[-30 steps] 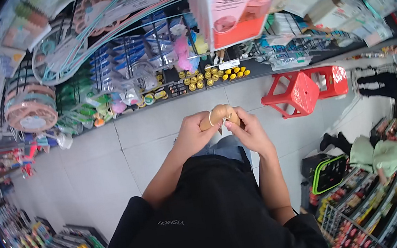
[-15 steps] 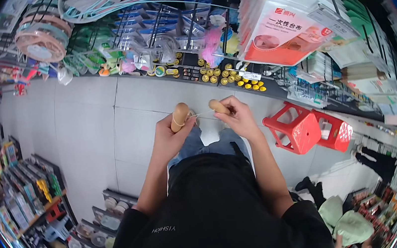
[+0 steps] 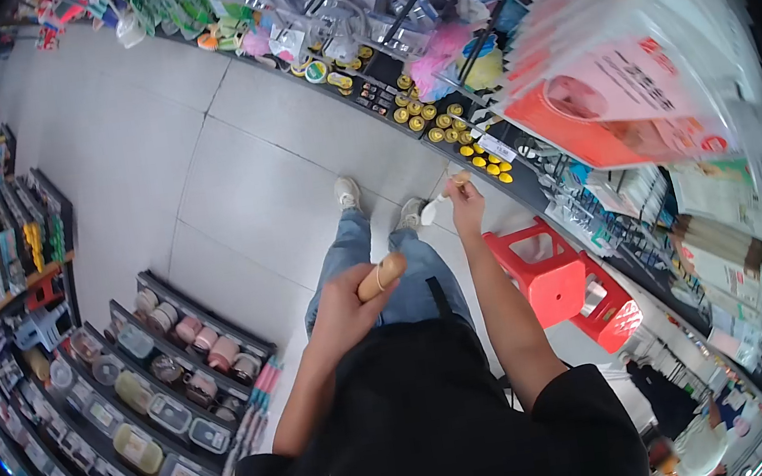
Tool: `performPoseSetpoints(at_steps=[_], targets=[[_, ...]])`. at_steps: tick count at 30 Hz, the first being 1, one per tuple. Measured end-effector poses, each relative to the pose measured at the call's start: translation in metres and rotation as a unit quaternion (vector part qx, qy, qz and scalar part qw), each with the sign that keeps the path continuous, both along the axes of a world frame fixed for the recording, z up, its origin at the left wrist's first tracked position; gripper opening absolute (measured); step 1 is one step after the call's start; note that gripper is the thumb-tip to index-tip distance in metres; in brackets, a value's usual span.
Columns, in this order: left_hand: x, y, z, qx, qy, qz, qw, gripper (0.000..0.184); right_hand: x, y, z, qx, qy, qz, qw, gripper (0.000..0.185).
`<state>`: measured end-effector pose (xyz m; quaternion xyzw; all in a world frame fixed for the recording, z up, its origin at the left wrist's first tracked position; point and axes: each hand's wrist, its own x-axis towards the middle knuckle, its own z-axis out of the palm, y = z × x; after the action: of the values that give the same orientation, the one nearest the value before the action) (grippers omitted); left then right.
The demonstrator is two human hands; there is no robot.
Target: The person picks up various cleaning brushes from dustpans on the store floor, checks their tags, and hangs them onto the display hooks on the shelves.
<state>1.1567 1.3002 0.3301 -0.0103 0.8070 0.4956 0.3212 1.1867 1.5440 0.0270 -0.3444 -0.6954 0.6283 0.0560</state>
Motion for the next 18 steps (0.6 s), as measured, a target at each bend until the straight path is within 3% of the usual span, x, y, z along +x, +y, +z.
performPoseSetpoints(at_steps=[5, 11, 14, 18], targets=[[0.007, -0.01, -0.031, -0.054, -0.063, 0.03, 0.996, 0.018, -0.002, 0.041, -0.084, 0.071, -0.033, -0.036, 0.996, 0.017], [0.024, -0.021, -0.066, -0.062, -0.03, 0.081, 0.994, 0.019, -0.002, 0.079, -0.18, 0.053, -0.095, -0.039, 0.993, 0.021], [0.027, -0.026, -0.08, -0.078, -0.105, 0.05, 0.99, 0.019, -0.014, 0.092, -0.197, -0.006, -0.028, -0.082, 0.996, 0.022], [0.029, -0.026, -0.097, -0.088, -0.119, 0.031, 0.989, 0.018, -0.038, 0.114, -0.197, -0.078, -0.004, -0.155, 0.985, 0.028]])
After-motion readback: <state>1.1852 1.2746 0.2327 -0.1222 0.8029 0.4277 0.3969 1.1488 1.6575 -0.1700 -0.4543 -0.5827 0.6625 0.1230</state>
